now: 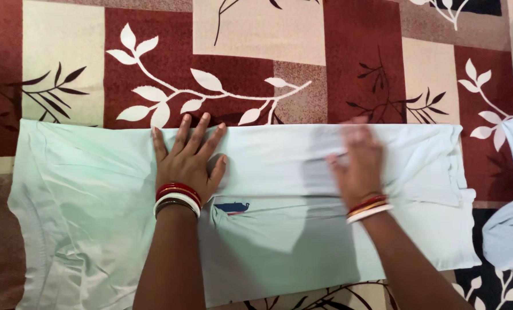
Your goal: The person folds a light green t-shirt on a patterned floor. They smooth the fabric, fold the sleeves and sides inward, then fold the shirt in half and roll it into a compact bundle. Finally, they place the folded shirt into a red and black backpack.
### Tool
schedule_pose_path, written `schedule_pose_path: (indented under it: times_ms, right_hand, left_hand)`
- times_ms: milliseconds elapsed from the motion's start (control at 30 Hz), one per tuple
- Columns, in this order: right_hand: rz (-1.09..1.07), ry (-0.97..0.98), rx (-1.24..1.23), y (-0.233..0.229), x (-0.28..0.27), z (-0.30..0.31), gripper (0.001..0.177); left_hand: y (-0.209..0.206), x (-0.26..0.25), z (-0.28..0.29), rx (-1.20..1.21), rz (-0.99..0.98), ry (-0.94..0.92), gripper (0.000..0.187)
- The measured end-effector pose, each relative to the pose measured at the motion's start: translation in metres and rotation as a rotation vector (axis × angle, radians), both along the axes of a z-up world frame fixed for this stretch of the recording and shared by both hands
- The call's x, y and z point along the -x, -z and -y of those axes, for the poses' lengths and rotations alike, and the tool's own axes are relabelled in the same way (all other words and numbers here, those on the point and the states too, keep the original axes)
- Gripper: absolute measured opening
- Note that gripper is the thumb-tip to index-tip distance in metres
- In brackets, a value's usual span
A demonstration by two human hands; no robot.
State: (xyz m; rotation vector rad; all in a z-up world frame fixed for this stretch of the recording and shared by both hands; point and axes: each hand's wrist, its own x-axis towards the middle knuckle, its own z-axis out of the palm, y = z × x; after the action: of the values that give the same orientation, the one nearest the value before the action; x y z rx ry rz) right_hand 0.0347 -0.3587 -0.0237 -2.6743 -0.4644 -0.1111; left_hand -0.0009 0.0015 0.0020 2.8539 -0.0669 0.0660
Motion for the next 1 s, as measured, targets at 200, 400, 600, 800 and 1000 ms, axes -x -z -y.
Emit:
schedule_pose_path:
  times_ms: [200,400,600,800,1000]
  right_hand:
    - [-0.080,0.010,0.300,-0.008,0.016,-0.001,0.071]
    - [0.077,0.131,-0.020,-0.031,0.042,0.057,0.058]
    - [0.072,0.018,0.134,-0.049,0.075,0.112,0.040]
    - [0.094,0.130,0.217,-0.049,0.079,0.155,0.032]
    - [0.147,0.012,0.235,-0.047,0.066,0.192,0.031]
  left_hand:
    - [0.001,-0.001,0.002,0.002,-0.015,-0.010,0.057]
    - [0.001,-0.001,0.002,-0.011,-0.018,-0.004,0.056]
    - [0.001,-0.006,0.023,-0.046,0.059,-0.013,0.049]
    - [0.006,-0.026,0.194,0.235,-0.036,0.183,0.053]
    - [0.005,-0.026,0.231,0.187,-0.150,0.026,0.065]
